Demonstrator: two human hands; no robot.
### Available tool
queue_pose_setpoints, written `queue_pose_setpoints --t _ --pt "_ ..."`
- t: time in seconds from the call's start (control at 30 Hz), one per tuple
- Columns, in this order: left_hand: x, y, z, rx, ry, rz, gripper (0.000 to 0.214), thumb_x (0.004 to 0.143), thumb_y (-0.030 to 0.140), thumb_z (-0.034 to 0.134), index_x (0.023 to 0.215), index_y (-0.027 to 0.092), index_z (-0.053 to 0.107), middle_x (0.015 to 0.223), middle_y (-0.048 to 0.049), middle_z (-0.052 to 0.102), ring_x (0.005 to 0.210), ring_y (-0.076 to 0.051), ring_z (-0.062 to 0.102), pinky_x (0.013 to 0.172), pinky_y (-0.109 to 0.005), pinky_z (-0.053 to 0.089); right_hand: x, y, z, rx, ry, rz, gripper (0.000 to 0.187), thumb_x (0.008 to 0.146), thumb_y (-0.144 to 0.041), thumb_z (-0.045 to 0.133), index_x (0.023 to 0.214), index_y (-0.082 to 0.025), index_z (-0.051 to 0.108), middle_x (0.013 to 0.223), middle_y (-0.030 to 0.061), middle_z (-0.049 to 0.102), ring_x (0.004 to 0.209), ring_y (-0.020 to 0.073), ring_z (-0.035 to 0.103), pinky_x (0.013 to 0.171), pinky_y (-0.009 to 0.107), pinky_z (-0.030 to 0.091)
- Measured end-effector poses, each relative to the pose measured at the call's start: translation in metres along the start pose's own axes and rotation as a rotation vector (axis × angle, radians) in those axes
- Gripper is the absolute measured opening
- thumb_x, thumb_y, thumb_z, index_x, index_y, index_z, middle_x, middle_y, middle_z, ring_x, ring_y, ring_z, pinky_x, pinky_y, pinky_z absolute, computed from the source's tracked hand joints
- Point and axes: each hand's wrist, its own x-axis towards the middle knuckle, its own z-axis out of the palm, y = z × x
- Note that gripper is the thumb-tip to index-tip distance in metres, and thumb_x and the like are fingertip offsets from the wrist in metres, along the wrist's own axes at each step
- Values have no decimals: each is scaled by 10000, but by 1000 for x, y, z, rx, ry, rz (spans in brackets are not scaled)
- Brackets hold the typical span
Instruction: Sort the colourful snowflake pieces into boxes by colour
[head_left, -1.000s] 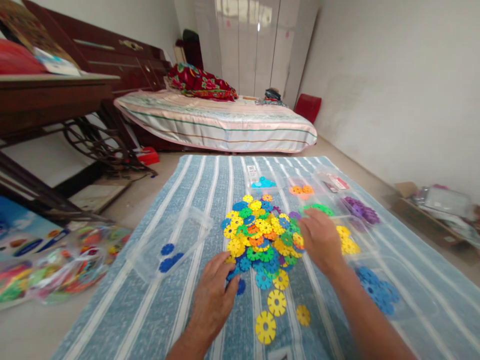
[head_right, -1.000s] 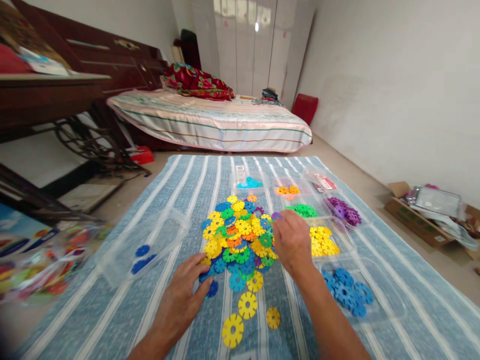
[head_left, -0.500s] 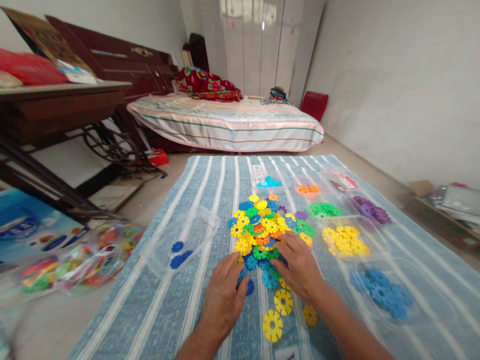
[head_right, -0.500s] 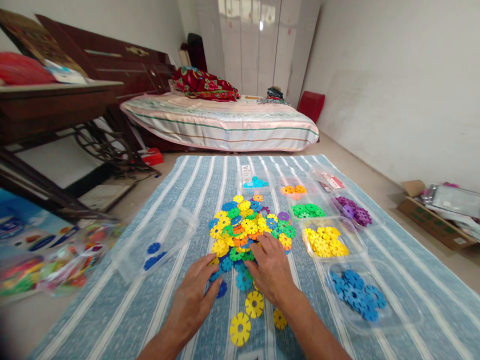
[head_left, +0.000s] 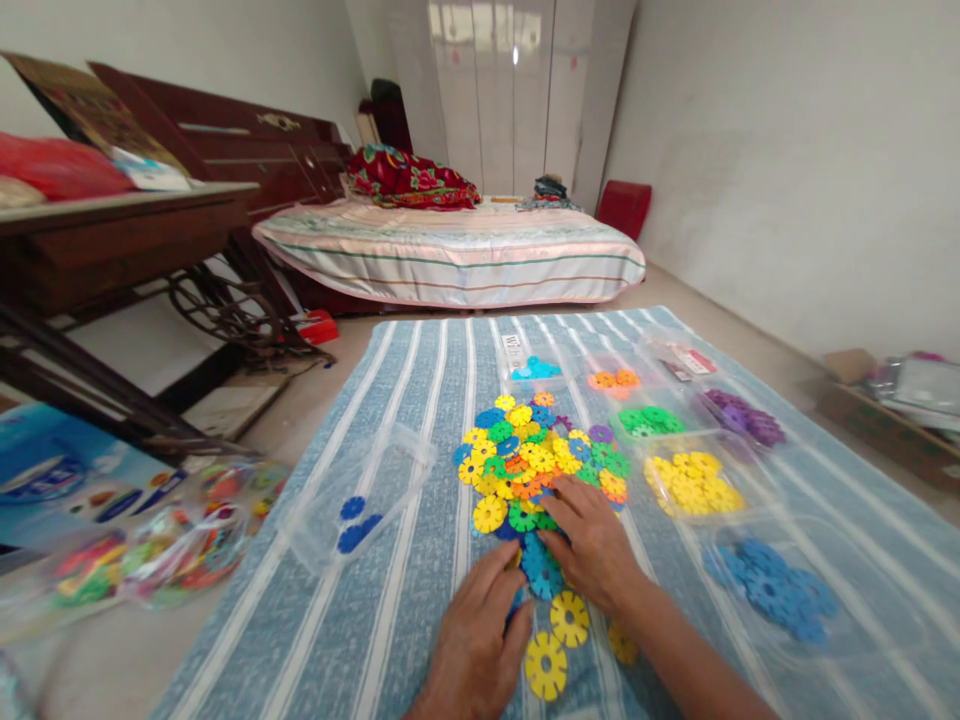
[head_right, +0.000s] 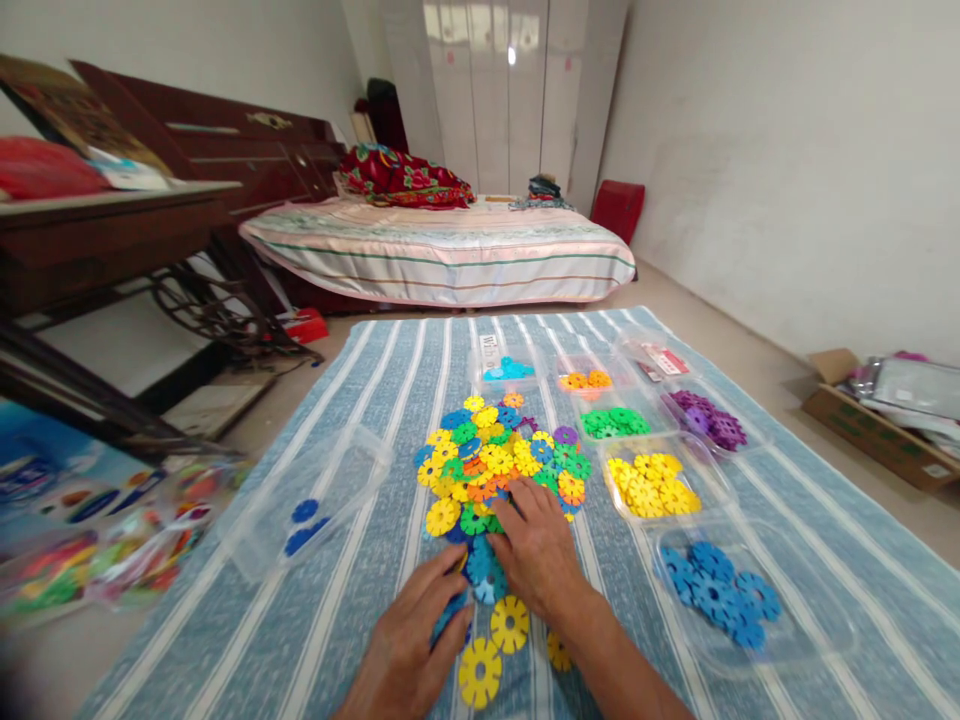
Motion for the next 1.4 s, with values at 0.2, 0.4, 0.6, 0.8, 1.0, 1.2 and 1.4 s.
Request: queue_pose_setpoints --t 0.2,0.4,0.6,0.8,1.0,1.2,1.4 --pt "8 -1 -8 -46 12 0 191 821 184 513 1008 200 553 1158 -87 618 1073 -177 587 885 -286 525 -2 9 1 118 109 -39 204 832 -226 545 1026 -194 598 1061 102 618 1048 235 545 890 440 472" --pt "22 -20 -9 80 48 -28 189 829 218 510 1011 193 558 1155 -108 606 1086 -209 572 882 -351 528 0 10 -4 258 186 -37 149 834 -191 518 944 -209 617 938 74 658 952 198 596 853 399 492" --pt "38 -26 5 151 -28 16 216 803 196 513 1010 179 573 1156 -117 588 1105 -248 536 917 -436 500 4 8 -10 380 193 -4 133 824 -169 516 864 -208 637 865 56 674 904 184 610 847 372 487" --pt "54 -31 15 211 -102 40 139 807 183 505 902 170 605 1146 -121 585 1094 -260 532 929 -463 485 4 9 -12 501 193 100 159 824 -156 505 829 -213 653 818 34 677 873 160 609 829 332 484" --pt "54 -35 23 217 20 133 149 848 154 448 891 157 591 1125 -114 600 1104 -235 533 943 -436 480 9 7 -16 557 209 194 177 836 -168 480 765 -209 637 781 24 655 792 144 601 754 295 486" --pt "53 -43 26 154 133 195 130 844 145 454 901 176 566 1103 -104 608 1120 -230 530 955 -432 468 13 7 -14 554 236 215 172 841 -197 480 760 -211 632 742 17 643 746 139 597 712 281 481" --pt "52 -54 25 142 217 114 117 831 185 491 936 181 544 1116 -125 587 1109 -255 527 946 -467 465 16 5 -18 409 211 179 186 855 -216 473 741 -213 621 722 13 634 729 136 590 702 276 473"
